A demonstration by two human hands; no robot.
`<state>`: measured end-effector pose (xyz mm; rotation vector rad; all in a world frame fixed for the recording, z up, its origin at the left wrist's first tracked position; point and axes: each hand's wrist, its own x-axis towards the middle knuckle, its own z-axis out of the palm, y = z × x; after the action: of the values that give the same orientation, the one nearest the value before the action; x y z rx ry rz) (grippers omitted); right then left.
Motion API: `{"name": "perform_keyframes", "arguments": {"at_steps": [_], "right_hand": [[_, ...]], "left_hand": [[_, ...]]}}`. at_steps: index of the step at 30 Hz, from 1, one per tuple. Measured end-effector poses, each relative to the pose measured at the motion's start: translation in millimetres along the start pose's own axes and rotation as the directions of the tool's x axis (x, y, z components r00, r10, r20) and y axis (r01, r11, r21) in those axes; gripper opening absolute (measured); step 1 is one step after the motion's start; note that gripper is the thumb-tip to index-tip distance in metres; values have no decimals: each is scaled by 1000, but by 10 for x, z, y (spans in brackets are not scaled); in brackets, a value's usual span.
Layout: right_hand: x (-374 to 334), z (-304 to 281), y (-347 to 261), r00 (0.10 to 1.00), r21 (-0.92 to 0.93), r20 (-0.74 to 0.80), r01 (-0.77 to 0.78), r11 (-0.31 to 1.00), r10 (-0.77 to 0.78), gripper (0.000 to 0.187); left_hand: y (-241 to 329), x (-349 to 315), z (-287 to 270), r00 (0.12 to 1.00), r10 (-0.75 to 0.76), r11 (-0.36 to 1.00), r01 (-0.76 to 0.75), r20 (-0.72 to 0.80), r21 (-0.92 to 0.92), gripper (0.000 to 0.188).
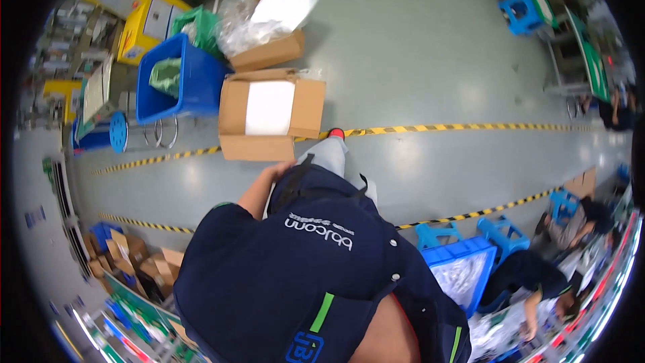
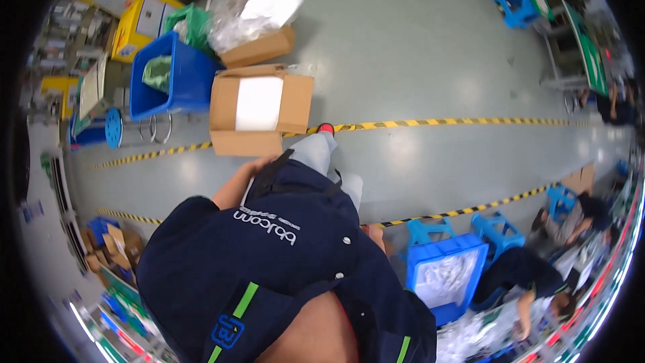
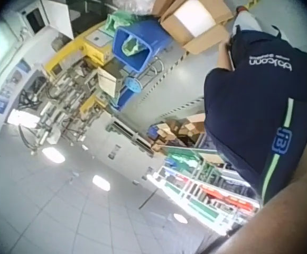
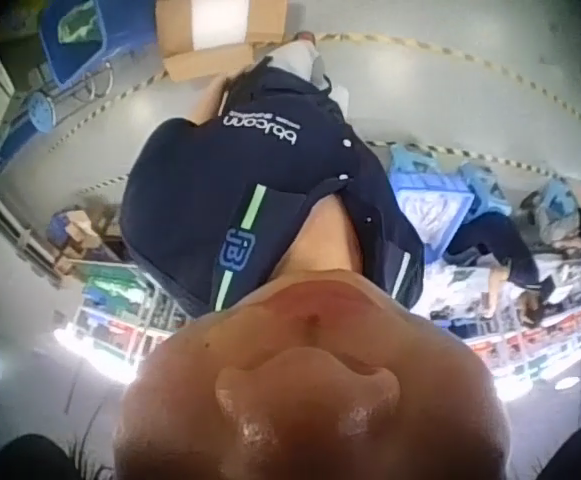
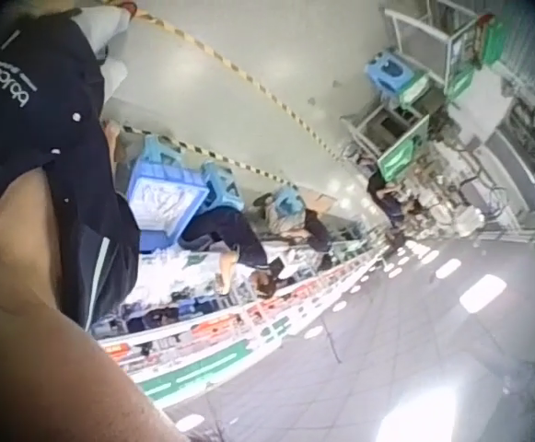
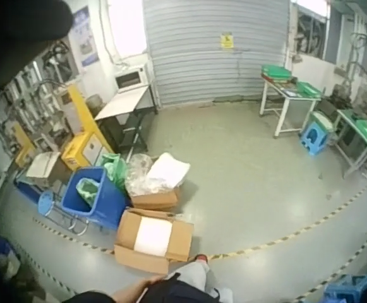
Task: The person packs plastic-wrapped electronic components into a cardboard box by hand.
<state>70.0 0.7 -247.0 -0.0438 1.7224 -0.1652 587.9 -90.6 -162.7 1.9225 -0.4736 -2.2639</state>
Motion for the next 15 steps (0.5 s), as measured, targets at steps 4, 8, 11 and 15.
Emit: {"name": "perform_keyframes", "arguments": {"at_steps": [4,8,11,15], "right_hand": [[-376,732,-1374,980,-338,149,178,924,-134,17],[-1070,1474,-2819,876,-350,310,465,813,-369,26],[-1024,1687,-3639,832,-479,407,546,688,-376,25],[-923,2073,-4198,900,-723,315,434,538,-302,23]], "left_hand": [[225,-294,-170,975,-215,909,178,-57,-377,69],[-171,-293,323,991,-125,909,98,-42,-404,76],[-10,-300,707,976,-183,877,108,-119,-468,63],[-134,-457,1239,964,-188,652,-20,-188,-758,62]]}}
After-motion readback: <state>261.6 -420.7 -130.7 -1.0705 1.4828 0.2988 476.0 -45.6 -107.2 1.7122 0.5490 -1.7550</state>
